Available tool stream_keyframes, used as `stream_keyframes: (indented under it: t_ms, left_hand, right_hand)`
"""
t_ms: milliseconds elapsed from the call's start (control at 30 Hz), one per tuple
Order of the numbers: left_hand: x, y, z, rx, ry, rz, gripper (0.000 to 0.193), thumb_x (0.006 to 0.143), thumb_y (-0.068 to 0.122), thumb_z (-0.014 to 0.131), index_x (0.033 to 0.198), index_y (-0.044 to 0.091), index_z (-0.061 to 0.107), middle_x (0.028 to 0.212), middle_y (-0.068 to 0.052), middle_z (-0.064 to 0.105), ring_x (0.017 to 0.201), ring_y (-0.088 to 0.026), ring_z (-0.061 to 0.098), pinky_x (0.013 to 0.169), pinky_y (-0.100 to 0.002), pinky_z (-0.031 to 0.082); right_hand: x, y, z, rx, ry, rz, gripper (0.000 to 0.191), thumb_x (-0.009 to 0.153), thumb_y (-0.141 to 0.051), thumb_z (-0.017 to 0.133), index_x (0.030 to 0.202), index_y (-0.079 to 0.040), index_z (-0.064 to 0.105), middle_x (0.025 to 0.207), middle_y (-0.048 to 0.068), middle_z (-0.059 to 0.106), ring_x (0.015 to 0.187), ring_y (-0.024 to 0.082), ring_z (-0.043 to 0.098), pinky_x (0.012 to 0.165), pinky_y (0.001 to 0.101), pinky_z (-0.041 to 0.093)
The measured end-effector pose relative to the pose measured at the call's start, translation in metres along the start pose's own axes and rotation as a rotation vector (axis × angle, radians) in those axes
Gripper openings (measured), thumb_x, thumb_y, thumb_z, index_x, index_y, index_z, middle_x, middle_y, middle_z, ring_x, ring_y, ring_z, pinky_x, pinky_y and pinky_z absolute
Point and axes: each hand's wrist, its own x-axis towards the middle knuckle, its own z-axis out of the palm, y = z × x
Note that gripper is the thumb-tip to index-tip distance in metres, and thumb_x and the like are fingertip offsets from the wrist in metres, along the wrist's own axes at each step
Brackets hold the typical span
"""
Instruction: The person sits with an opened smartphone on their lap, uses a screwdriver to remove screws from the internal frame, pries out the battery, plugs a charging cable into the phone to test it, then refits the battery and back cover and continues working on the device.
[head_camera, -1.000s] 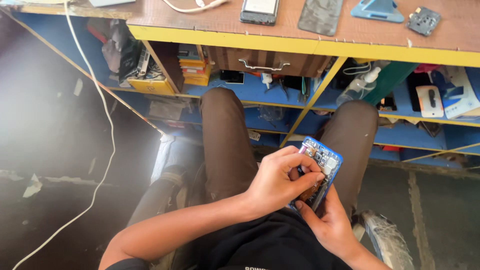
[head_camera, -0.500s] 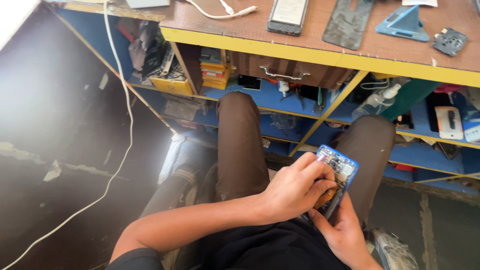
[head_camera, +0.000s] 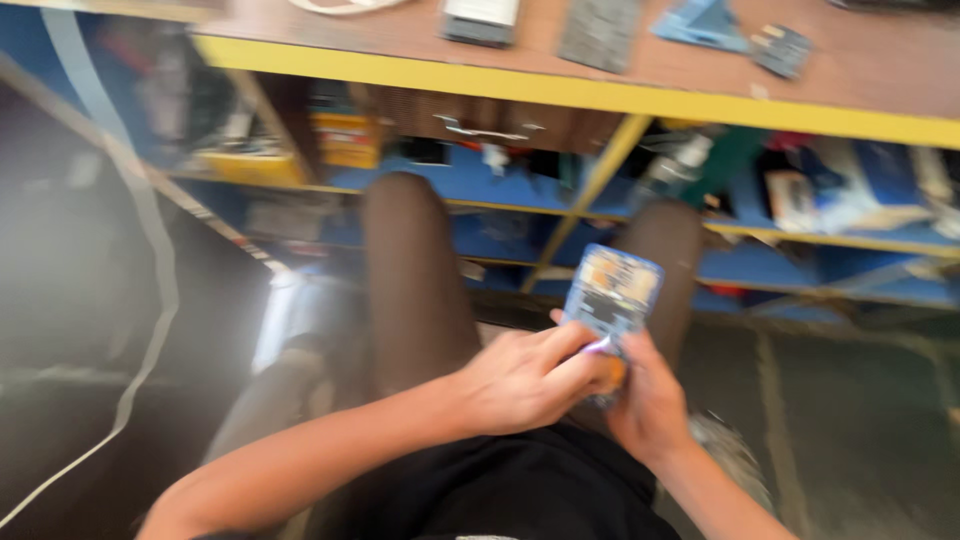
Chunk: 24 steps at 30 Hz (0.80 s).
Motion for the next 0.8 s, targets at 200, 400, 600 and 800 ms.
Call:
stream_keyframes:
  t_ms: [200, 400, 600, 800]
  left_hand:
    - [-0.004, -0.006, 0.008, 0.021, -0.061, 0.216, 0.021, 0.094, 0.017, 0.073, 0.108, 0.006, 0.064, 0.110, -0.008, 0.063, 0.091, -0.021, 0.068, 0.061, -0.033, 0.055]
    - [-0.001, -0.005, -0.002, -0.199, -0.060, 0.126, 0.022, 0.088, 0.012, 0.079, 0.106, 0.011, 0.065, 0.105, -0.008, 0.061, 0.078, -0.024, 0.065, 0.064, -0.036, 0.054]
    - [0.008, -0.008, 0.000, -0.022, 0.258, -0.188, 0.018, 0.089, 0.008, 0.081, 0.105, 0.011, 0.073, 0.095, -0.005, 0.063, 0.070, -0.020, 0.067, 0.060, -0.033, 0.054]
    - [0.007, -0.009, 0.004, -0.060, 0.299, -0.275, 0.018, 0.088, 0.012, 0.082, 0.104, 0.011, 0.072, 0.097, -0.004, 0.063, 0.076, -0.021, 0.069, 0.064, -0.032, 0.055]
  right_hand:
    - [-0.002, -0.011, 0.000, -0.112, -0.071, -0.055, 0.064, 0.091, -0.007, 0.060, 0.150, -0.004, 0.035, 0.146, 0.023, 0.055, 0.127, 0.039, 0.061, 0.108, 0.0500, 0.051]
    - [0.001, -0.010, -0.003, -0.142, -0.115, -0.084, 0.068, 0.087, -0.002, 0.062, 0.150, -0.004, 0.035, 0.149, 0.022, 0.054, 0.132, 0.035, 0.058, 0.111, 0.0484, 0.049]
    - [-0.002, 0.003, -0.010, -0.191, -0.147, -0.050, 0.073, 0.086, 0.002, 0.065, 0.151, -0.008, 0.033, 0.143, 0.013, 0.054, 0.129, 0.027, 0.058, 0.103, 0.0510, 0.052]
    - [-0.010, 0.014, -0.017, -0.351, -0.228, -0.087, 0.077, 0.088, 0.007, 0.065, 0.156, -0.008, 0.033, 0.141, 0.010, 0.052, 0.129, 0.022, 0.055, 0.106, 0.0462, 0.050]
